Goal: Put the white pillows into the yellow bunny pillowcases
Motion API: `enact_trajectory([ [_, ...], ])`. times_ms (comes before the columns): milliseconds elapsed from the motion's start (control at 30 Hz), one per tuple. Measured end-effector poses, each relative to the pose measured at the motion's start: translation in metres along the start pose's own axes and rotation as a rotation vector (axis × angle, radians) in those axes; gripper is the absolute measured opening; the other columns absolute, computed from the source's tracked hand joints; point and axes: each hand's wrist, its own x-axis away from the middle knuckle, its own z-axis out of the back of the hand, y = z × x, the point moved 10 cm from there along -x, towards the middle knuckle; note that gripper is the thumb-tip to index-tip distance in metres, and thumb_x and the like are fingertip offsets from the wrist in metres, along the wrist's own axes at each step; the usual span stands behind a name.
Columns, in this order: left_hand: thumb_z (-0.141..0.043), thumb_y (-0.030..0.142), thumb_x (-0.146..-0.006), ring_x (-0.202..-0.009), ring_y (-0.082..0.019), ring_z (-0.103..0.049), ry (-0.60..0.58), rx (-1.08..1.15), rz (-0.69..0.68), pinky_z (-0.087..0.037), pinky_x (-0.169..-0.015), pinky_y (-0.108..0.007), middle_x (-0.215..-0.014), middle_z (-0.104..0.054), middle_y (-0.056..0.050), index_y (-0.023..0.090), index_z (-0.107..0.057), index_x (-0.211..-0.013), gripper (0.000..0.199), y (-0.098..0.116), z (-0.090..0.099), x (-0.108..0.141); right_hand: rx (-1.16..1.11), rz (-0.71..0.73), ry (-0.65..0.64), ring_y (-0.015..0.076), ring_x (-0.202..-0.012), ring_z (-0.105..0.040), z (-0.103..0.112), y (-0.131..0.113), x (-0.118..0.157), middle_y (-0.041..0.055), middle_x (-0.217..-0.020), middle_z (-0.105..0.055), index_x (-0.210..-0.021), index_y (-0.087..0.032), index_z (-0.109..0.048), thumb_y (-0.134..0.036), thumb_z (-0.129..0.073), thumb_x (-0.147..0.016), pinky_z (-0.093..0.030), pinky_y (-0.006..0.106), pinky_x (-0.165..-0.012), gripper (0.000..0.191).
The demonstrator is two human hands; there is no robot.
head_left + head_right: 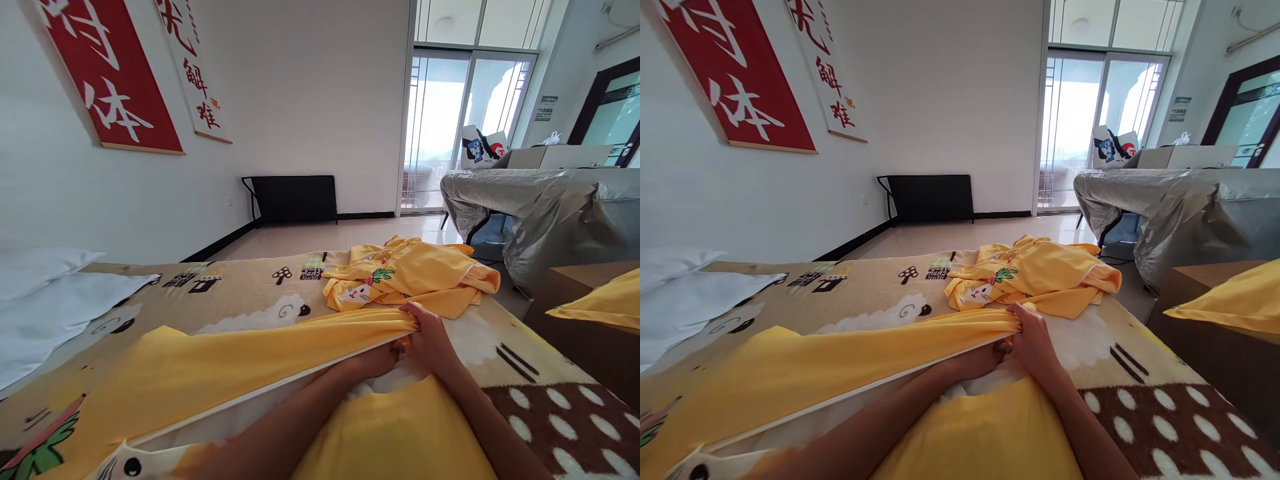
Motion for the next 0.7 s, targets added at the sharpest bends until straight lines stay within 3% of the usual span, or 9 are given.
enact_trajectory([
  [200,-0.044,0.021,-0.088,-0.112,-0.019,-0.054,0.04,-0.009,-0.182,-0.038,-0.103,-0.034,-0.123,-0.06,-0.004,0.021,-0.062,-0.11,0.028,0.041,0.017,0.023,0.148,-0.08,-0.155,0.0174,-0.071,-0.054,-0.009,0.008,0.002,0.0029,-0.074,-0.063,-0.077,-0.019,-0.054,-0.008,-0.037,-0.057,-0.035,0.024,-0.064,0.028],
  [333,-0.043,0.024,-0.091,-0.118,-0.02,-0.05,0.047,-0.001,-0.228,-0.038,-0.103,-0.035,-0.133,-0.054,-0.001,0.025,-0.063,-0.109,0.027,0.058,0.028,0.035,0.01,-0.031,-0.134,0.0162,-0.07,-0.054,-0.001,-0.007,0.003,0.001,-0.075,-0.063,-0.079,-0.019,-0.056,-0.009,-0.037,-0.056,-0.037,0.023,-0.065,0.031],
  [500,-0.043,0.028,-0.091,-0.117,-0.021,-0.051,0.039,0.047,-0.179,-0.037,-0.104,-0.035,-0.127,-0.058,-0.001,0.023,-0.064,-0.105,0.026,0.055,0.027,0.034,-0.103,-0.027,-0.079,0.0167,-0.074,-0.056,0.007,-0.016,0.004,0.0011,-0.08,-0.066,-0.087,-0.019,-0.061,-0.01,-0.037,-0.054,-0.039,0.024,-0.069,0.041],
  [700,-0.037,0.033,-0.093,-0.125,-0.024,-0.044,0.187,0.09,-0.074,-0.029,-0.111,-0.044,-0.134,-0.052,-0.004,0.025,-0.054,-0.125,0.037,0.039,0.033,0.032,-0.064,0.013,-0.078,0.0171,-0.078,-0.057,0.005,-0.014,0.005,0.0015,-0.086,-0.067,-0.092,-0.019,-0.062,-0.008,-0.037,-0.055,-0.04,0.024,-0.071,0.046],
])
